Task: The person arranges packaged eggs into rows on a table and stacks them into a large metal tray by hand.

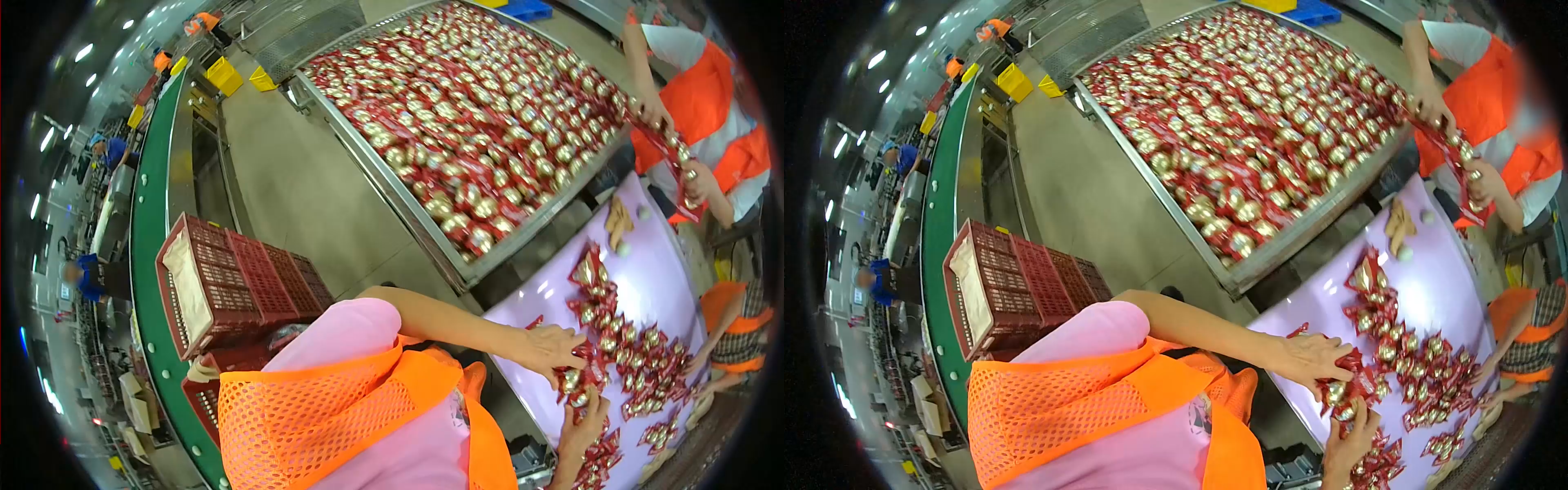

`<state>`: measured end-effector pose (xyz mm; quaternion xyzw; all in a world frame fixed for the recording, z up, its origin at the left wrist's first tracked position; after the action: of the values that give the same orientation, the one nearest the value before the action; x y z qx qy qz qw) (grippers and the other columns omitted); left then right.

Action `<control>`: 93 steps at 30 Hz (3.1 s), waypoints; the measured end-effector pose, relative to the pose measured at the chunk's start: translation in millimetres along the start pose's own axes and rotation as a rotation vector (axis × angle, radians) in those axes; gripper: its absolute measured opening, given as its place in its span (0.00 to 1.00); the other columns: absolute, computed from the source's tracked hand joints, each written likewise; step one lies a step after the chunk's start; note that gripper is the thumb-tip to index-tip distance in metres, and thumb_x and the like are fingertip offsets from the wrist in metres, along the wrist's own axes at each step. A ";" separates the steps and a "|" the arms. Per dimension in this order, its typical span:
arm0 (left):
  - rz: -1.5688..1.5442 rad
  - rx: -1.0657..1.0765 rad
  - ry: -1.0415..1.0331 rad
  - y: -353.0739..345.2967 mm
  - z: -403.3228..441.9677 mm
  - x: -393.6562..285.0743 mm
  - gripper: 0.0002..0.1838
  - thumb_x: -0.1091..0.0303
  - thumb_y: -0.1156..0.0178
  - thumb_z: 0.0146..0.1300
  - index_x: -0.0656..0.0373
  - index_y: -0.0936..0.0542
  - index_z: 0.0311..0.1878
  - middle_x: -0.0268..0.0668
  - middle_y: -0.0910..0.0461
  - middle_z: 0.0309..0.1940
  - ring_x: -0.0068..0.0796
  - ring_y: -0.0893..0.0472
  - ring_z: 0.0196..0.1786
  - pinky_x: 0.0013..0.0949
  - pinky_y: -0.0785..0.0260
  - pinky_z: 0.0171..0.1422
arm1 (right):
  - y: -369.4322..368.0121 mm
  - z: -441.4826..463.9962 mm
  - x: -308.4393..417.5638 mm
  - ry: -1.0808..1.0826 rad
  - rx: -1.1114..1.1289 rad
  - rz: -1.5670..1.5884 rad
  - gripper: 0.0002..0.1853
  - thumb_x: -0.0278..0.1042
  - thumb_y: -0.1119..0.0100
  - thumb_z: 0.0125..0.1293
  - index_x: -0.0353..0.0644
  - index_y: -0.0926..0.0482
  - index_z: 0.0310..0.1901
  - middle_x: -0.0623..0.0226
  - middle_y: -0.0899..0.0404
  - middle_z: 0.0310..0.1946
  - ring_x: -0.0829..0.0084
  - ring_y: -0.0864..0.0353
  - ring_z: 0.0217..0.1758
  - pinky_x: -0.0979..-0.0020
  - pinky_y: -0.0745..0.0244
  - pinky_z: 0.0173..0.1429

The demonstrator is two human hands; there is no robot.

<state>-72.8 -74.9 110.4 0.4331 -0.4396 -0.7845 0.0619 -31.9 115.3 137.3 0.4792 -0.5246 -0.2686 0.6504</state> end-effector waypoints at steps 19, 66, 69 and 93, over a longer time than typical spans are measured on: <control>0.562 -0.181 0.404 537.3 -463.1 307.0 0.37 0.34 0.32 0.52 0.36 0.25 0.65 0.45 0.27 0.47 0.50 0.20 0.43 0.49 0.26 0.46 | -227.3 355.9 650.0 0.690 -0.029 0.078 0.30 0.46 0.29 0.59 0.47 0.25 0.62 0.54 0.27 0.45 0.51 0.23 0.49 0.56 0.24 0.47; 0.240 0.509 -0.050 627.4 -561.2 565.1 0.51 0.26 0.44 0.56 0.62 0.37 0.68 0.53 0.32 0.58 0.53 0.30 0.62 0.51 0.36 0.65 | -426.8 475.3 812.4 0.670 0.438 -0.092 0.55 0.75 0.47 0.60 0.34 0.45 0.75 0.53 0.27 0.47 0.56 0.21 0.47 0.58 0.21 0.42; 0.174 0.465 -0.004 632.3 -550.8 565.0 0.47 0.32 0.40 0.59 0.61 0.37 0.69 0.53 0.32 0.59 0.53 0.32 0.64 0.52 0.37 0.67 | -433.4 488.0 811.0 0.636 0.458 -0.061 0.57 0.76 0.47 0.59 0.34 0.48 0.76 0.53 0.27 0.47 0.55 0.21 0.47 0.57 0.21 0.42; 0.296 0.308 0.341 669.7 -567.6 542.4 0.28 0.69 0.27 0.49 0.61 0.26 0.53 0.46 0.23 0.49 0.51 0.23 0.53 0.48 0.29 0.57 | -393.8 491.8 776.7 0.455 0.386 0.318 0.24 0.52 0.29 0.56 0.43 0.17 0.47 0.63 0.21 0.39 0.59 0.22 0.48 0.57 0.28 0.54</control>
<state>-180.9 -1100.9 133.8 0.4942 -0.5955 -0.6065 0.1825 -196.6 -870.6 106.1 0.5531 -0.4754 0.0544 0.6820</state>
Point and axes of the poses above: each hand's wrist, its own z-axis towards the middle knuckle, its own y-axis out of the back of the hand, x = y × z, the point moved 7 cm from there along z, towards the middle knuckle
